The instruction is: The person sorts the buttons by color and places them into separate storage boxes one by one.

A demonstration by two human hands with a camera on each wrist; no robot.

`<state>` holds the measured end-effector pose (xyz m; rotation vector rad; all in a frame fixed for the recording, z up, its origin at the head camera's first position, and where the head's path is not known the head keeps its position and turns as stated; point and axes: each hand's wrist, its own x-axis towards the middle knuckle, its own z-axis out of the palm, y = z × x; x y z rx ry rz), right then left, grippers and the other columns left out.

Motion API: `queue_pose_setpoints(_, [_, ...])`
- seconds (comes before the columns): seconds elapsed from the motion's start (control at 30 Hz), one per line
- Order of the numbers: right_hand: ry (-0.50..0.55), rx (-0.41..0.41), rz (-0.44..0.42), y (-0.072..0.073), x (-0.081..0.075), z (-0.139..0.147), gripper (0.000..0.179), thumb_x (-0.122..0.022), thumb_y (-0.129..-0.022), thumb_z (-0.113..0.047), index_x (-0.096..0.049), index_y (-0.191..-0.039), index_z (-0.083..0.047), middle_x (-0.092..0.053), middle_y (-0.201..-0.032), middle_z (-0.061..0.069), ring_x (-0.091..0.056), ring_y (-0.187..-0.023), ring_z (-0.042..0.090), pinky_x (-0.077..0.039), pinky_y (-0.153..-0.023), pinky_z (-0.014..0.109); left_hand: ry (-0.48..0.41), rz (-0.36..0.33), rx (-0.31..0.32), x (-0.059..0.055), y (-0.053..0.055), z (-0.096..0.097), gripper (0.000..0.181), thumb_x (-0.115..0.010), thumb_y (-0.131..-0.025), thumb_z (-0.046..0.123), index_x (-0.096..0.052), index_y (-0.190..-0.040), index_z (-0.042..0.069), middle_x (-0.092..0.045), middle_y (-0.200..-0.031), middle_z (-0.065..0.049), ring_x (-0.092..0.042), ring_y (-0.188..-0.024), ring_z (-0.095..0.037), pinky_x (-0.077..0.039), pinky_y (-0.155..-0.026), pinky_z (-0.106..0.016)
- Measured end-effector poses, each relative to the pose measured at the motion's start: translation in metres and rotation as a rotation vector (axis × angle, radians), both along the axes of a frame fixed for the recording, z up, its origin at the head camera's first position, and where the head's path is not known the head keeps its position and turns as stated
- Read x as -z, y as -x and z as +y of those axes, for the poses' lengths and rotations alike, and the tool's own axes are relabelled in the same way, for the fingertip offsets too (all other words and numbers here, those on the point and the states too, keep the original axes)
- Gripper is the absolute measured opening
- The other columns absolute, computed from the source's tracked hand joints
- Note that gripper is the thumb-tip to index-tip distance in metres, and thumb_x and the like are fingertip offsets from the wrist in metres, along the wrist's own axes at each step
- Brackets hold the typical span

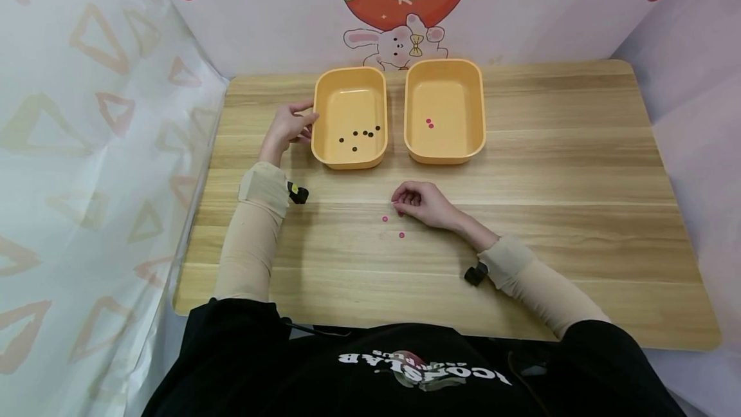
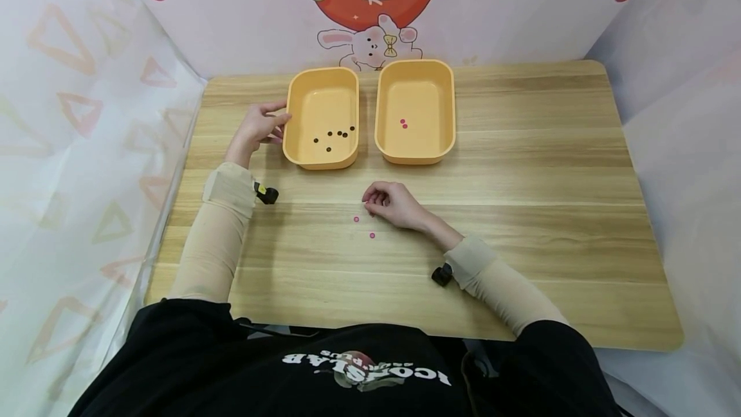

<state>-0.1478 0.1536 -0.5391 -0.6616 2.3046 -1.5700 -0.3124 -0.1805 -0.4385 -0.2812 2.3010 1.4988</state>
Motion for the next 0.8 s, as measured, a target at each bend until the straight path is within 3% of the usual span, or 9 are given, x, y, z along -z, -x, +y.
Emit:
queue_pose_setpoints(0.27, [0.034, 0.005, -0.057, -0.002, -0.003, 0.006, 0.012, -0.080, -0.099, -0.001, -0.081, -0.111, 0.003, -0.079, -0.092, 0.020, -0.064, -0.078, 0.010, -0.051, -0.068, 0.017, -0.005, -0.009, -0.006, 0.000, 0.000, 0.002, 0.057, -0.065, -0.111, 0.020, -0.051, -0.166, 0.017, -0.069, -0.068, 0.001, -0.063, -0.051, -0.008, -0.061, -0.052, -0.021])
queue_pose_setpoints(0.47, [0.062, 0.012, -0.048, -0.006, -0.005, 0.013, 0.012, -0.079, -0.099, 0.002, -0.080, -0.110, 0.003, -0.078, -0.096, 0.020, -0.063, -0.082, 0.011, -0.051, -0.071, 0.017, 0.005, -0.007, 0.001, 0.000, 0.000, 0.001, 0.057, -0.065, -0.112, 0.021, -0.050, -0.167, 0.017, -0.070, -0.069, 0.001, -0.064, -0.052, -0.008, -0.062, -0.053, -0.022])
queue_pose_setpoints(0.6, [0.061, 0.042, -0.032, -0.006, -0.008, 0.021, 0.013, -0.080, -0.097, 0.004, -0.079, -0.110, 0.005, -0.076, -0.101, 0.021, -0.063, -0.086, 0.009, -0.054, -0.076, 0.017, 0.005, -0.001, -0.002, 0.001, 0.000, 0.001, 0.056, -0.066, -0.112, 0.022, -0.051, -0.166, 0.018, -0.069, -0.069, 0.002, -0.064, -0.053, -0.007, -0.062, -0.054, -0.021])
queue_pose_setpoints(0.8, [0.061, 0.116, -0.080, -0.003, -0.016, 0.038, 0.016, -0.080, -0.098, 0.003, -0.078, -0.113, 0.006, -0.075, -0.103, 0.022, -0.064, -0.088, 0.008, -0.055, -0.078, 0.016, 0.002, -0.001, -0.001, 0.000, 0.000, 0.000, 0.056, -0.065, -0.112, 0.022, -0.051, -0.166, 0.019, -0.069, -0.067, 0.004, -0.064, -0.054, -0.006, -0.063, -0.055, -0.022])
